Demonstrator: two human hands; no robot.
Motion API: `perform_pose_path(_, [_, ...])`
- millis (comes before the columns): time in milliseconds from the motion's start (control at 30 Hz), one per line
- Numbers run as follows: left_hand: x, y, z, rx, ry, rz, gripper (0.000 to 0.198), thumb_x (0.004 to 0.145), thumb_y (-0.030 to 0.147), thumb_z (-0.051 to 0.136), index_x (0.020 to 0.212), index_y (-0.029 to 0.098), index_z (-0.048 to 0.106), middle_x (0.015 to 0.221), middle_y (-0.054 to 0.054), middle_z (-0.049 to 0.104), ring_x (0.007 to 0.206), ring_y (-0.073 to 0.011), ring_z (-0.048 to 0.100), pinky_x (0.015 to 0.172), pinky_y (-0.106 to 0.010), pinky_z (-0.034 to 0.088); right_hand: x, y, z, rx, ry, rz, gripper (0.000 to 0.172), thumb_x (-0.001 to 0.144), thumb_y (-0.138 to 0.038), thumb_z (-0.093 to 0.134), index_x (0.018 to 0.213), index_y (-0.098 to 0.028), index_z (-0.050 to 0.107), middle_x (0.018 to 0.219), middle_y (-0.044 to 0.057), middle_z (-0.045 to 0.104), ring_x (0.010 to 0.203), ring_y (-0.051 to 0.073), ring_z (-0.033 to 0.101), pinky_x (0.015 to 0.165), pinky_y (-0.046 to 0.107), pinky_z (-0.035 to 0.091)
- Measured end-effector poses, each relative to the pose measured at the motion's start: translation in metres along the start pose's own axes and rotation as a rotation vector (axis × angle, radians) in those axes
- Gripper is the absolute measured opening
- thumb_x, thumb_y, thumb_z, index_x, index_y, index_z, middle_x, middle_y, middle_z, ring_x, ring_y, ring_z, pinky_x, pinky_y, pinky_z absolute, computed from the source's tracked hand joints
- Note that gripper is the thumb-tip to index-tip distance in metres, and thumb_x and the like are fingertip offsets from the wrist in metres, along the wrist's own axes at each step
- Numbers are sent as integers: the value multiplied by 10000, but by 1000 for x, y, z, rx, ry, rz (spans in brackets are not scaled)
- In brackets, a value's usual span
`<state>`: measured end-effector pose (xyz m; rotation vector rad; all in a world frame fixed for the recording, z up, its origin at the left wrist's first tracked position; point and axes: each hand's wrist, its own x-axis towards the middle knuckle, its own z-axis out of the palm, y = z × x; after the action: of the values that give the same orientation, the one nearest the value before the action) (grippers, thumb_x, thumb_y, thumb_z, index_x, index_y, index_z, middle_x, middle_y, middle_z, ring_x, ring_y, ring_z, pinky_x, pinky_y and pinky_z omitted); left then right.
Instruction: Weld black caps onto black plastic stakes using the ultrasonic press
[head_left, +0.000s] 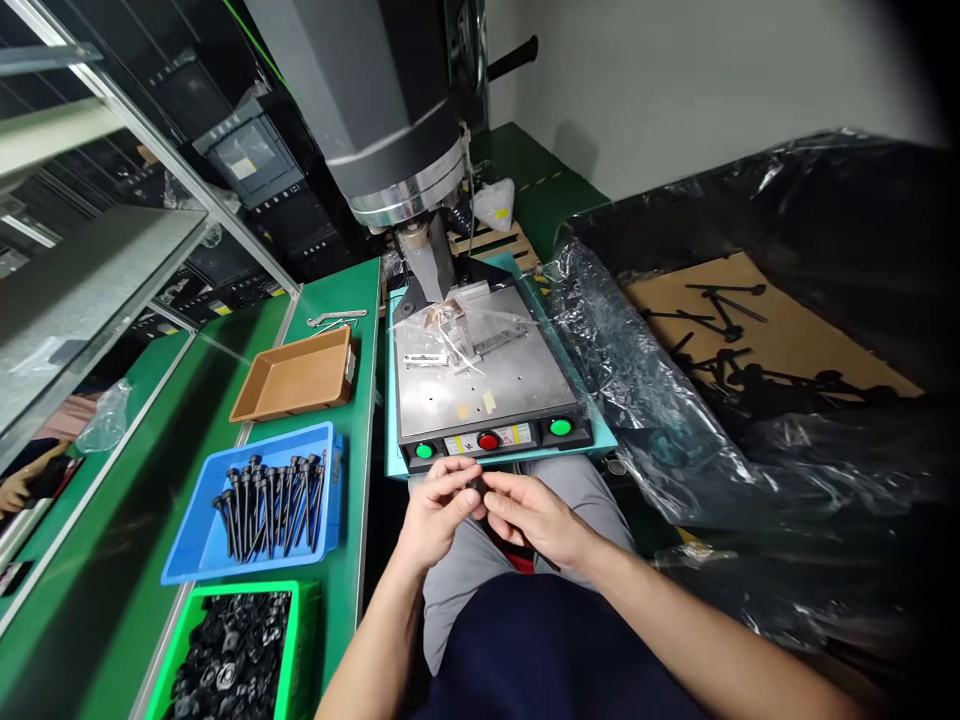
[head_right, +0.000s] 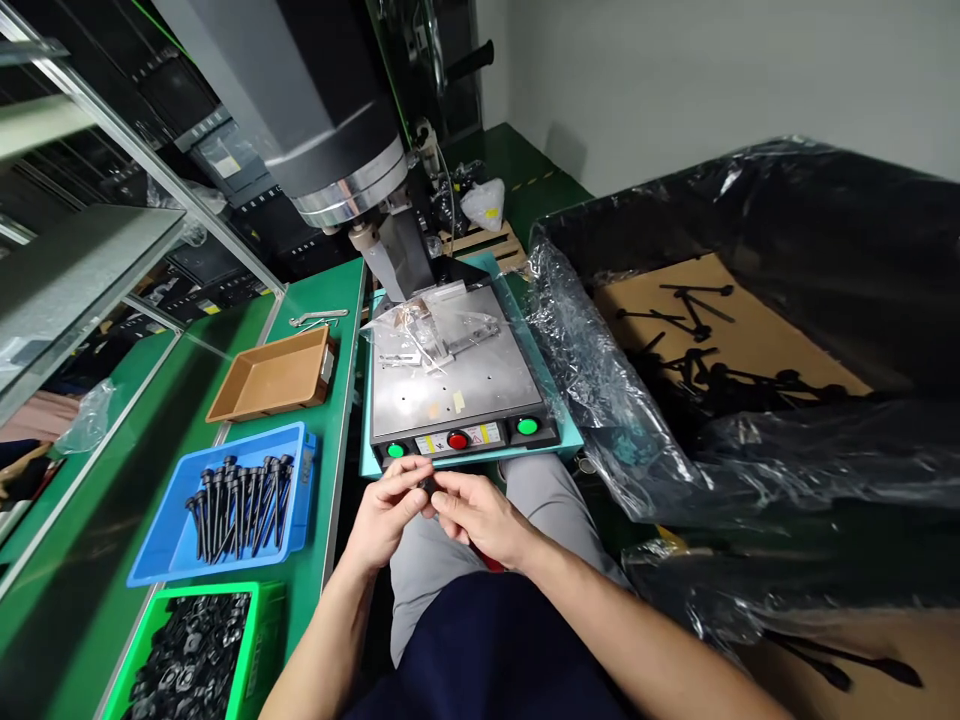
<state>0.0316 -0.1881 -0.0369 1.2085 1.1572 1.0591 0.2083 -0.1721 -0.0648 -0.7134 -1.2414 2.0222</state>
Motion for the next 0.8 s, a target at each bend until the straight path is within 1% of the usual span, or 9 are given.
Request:
perform_pose_path(100, [4, -11, 11, -33, -6, -45, 327, 790, 374, 722, 1091, 247, 741, 1224, -119, 571, 984, -225, 600, 751, -320, 534, 7, 7, -5, 140, 24, 23, 425, 891, -572, 558, 919, -150, 596, 563, -49, 434, 436, 59, 277, 378, 185, 176])
perform_pose_path(233, [24, -29, 13, -121, 144, -84, 395, 747, 356, 770, 1110, 209, 717, 1207, -122, 623, 1017, -224, 619, 832, -326, 526, 29, 16, -20, 242, 154, 44, 407, 834, -531, 658, 1001, -164, 601, 695, -7, 530, 476, 62, 367, 380, 170, 225])
perform_pose_path(300, [46, -33, 6, -248, 265, -144, 427, 735, 350, 785, 1113, 174, 690, 1164, -132, 659, 959, -204, 650, 805, -301, 528, 46, 18, -31, 284, 278, 40, 402, 789, -495, 713, 1012, -184, 589, 785, 13, 578, 510, 66, 428, 387, 157, 249])
perform_pose_path(367, [75, -32, -5, -426, 361, -232, 407, 757, 359, 766, 1083, 139, 660, 1143, -151, 670, 923, -193, 673, 769, -278, 541, 68, 17, -40, 335, 343, 48, 372, 761, -448, 743, 970, -191, 575, 833, 20, 604, 529, 66, 460, 393, 145, 262])
perform_pose_path(467, [124, -23, -21, -714, 390, -339, 368, 838, 381, 677, 1069, 105, 598, 1136, -184, 659, 940, -205, 687, 784, -290, 571, 105, 14, -48, 427, 329, 67, 308, 754, -375, 742, 908, -179, 562, 836, 26, 619, 513, 56, 459, 395, 137, 266])
perform_pose_path(567, [164, -15, -30, -908, 399, -365, 375, 904, 401, 582, 1108, 88, 547, 1082, -191, 664, 939, -217, 691, 767, -320, 597, 140, 9, -51, 457, 329, 30, 288, 756, -343, 722, 936, -178, 569, 814, 21, 614, 503, 55, 454, 395, 136, 261])
perform_pose_path(667, [188, -11, -34, -989, 473, -328, 281, 930, 352, 555, 1049, 98, 566, 886, -107, 676, 772, -147, 691, 683, -245, 593, 165, 4, -56, 446, 366, -29, 340, 761, -334, 700, 1040, -196, 562, 801, 7, 603, 513, 59, 456, 405, 140, 279])
perform_pose_path(733, [193, -11, -37, -1007, 532, -285, 147, 933, 269, 558, 954, 125, 584, 749, -29, 641, 631, -80, 650, 614, -164, 558, 174, 0, -65, 402, 426, -90, 438, 765, -332, 687, 1160, -222, 532, 832, 0, 606, 512, 56, 444, 412, 145, 292])
perform_pose_path(800, [193, -10, -41, -1027, 578, -242, 87, 933, 193, 544, 869, 146, 579, 678, 14, 610, 563, -44, 615, 584, -121, 529, 180, -5, -83, 249, 508, -176, 541, 782, -365, 665, 1278, -244, 486, 889, 8, 615, 518, 63, 446, 419, 162, 320])
